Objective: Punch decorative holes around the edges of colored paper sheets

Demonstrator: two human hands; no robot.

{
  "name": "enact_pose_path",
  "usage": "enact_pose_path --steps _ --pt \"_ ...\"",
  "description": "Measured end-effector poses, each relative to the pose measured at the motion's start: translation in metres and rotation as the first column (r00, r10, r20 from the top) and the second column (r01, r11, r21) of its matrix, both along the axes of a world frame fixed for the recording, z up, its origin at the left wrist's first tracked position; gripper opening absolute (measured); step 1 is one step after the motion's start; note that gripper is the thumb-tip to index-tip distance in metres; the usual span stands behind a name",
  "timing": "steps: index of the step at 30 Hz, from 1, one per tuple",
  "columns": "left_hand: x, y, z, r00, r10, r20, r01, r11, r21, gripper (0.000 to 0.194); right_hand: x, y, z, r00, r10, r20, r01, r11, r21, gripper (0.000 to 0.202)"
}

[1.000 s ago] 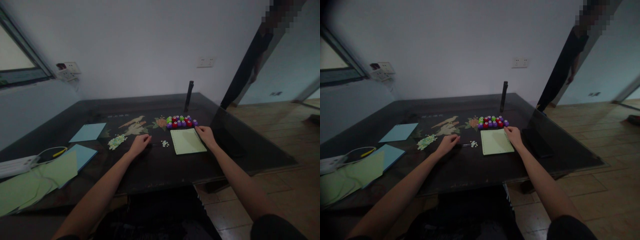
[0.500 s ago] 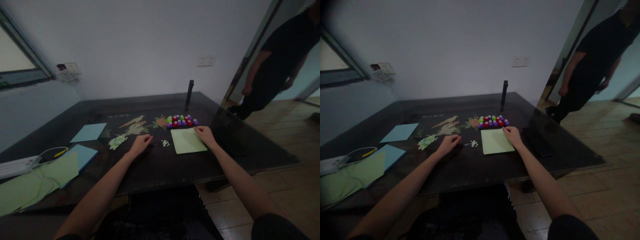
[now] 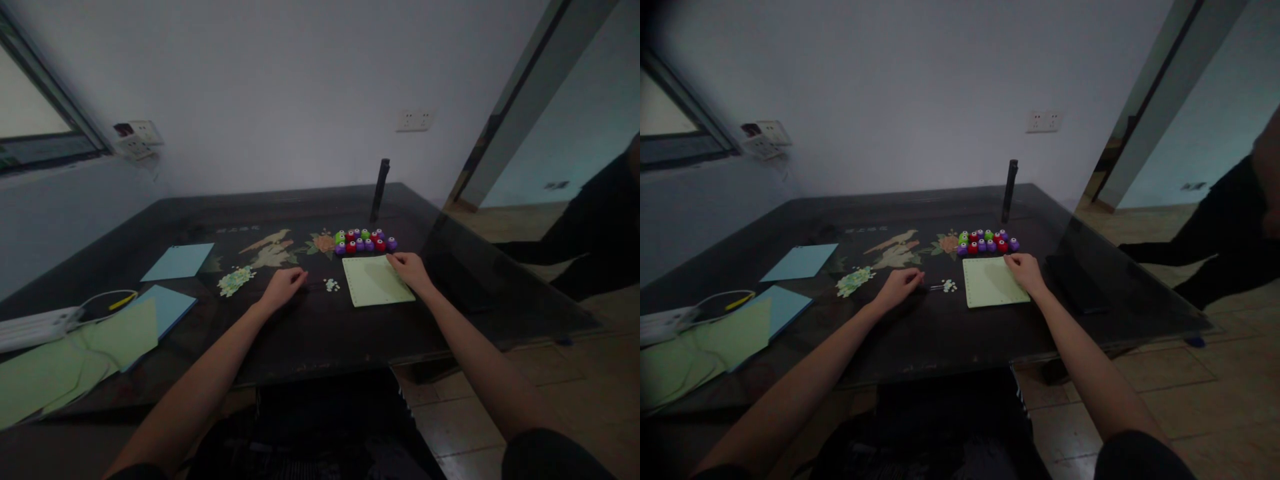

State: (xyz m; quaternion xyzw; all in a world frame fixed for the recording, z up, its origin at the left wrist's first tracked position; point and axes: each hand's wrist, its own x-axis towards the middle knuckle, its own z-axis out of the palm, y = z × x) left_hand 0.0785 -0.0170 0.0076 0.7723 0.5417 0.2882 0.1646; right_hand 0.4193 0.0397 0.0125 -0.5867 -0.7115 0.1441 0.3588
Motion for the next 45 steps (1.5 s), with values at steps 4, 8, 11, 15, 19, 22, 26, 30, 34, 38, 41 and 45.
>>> enact_pose_path --steps 4,8,11,15,19,22,26,30,34,38,41,45 --pt "0.001 -0.001 0.001 1.0 -0.012 -0.006 0.012 1.0 0.003 0.035 -0.001 -0.001 0.001 1.0 0.009 0.016 -0.009 1.0 -0.001 0.044" --pt "0.001 -0.002 0.001 1.0 -0.017 -0.019 0.017 1.0 -0.002 0.035 -0.002 -0.002 0.002 1.0 0.003 0.016 -0.003 1.0 -0.004 0.044" --pt "0.001 -0.003 0.001 1.0 -0.022 -0.02 0.022 1.0 -0.013 0.035 -0.003 -0.003 0.004 1.0 0.008 0.016 -0.008 1.0 -0.001 0.044" --pt "0.002 -0.003 0.002 0.999 -0.021 -0.037 0.02 1.0 -0.021 0.035 -0.003 -0.004 0.005 1.0 0.021 0.02 -0.021 1.0 0.002 0.045" --pt "0.004 -0.005 0.003 0.998 -0.017 -0.058 0.017 1.0 -0.01 0.036 -0.002 -0.004 0.004 0.998 0.042 0.036 -0.042 0.999 -0.01 0.044" --pt "0.006 -0.008 0.003 0.998 -0.031 -0.057 0.031 0.999 -0.011 0.033 -0.002 -0.003 0.003 0.997 0.052 0.048 -0.052 0.999 -0.008 0.042" --pt "0.012 -0.013 0.005 0.998 -0.063 -0.012 0.063 0.998 0.004 0.021 -0.002 -0.001 0.001 0.997 0.046 0.057 -0.045 0.999 -0.02 0.037" --pt "0.026 -0.024 0.011 0.995 -0.1 0.002 0.1 0.99 0.095 0.019 -0.002 -0.001 0.0 0.998 0.049 0.035 -0.049 0.999 -0.002 0.028" --pt "0.046 -0.039 0.023 0.98 -0.2 0.009 0.197 0.97 0.142 0.019 0.0 0.003 0.008 0.997 0.067 0.04 -0.068 0.997 0.029 0.02" --pt "0.07 -0.044 0.035 0.947 -0.32 -0.012 0.319 0.938 0.134 0.02 0.003 0.014 0.023 0.991 0.067 0.113 -0.072 0.996 0.044 0.018" --pt "0.099 -0.038 0.036 0.944 -0.328 -0.049 0.331 0.934 0.131 0.026 0.002 0.026 0.029 0.974 0.042 0.222 -0.044 0.999 0.004 0.019" --pt "0.142 -0.031 0.022 0.939 -0.286 -0.19 0.307 0.947 0.094 0.048 -0.005 0.038 0.025 0.927 -0.055 0.372 0.086 0.994 -0.068 0.021"
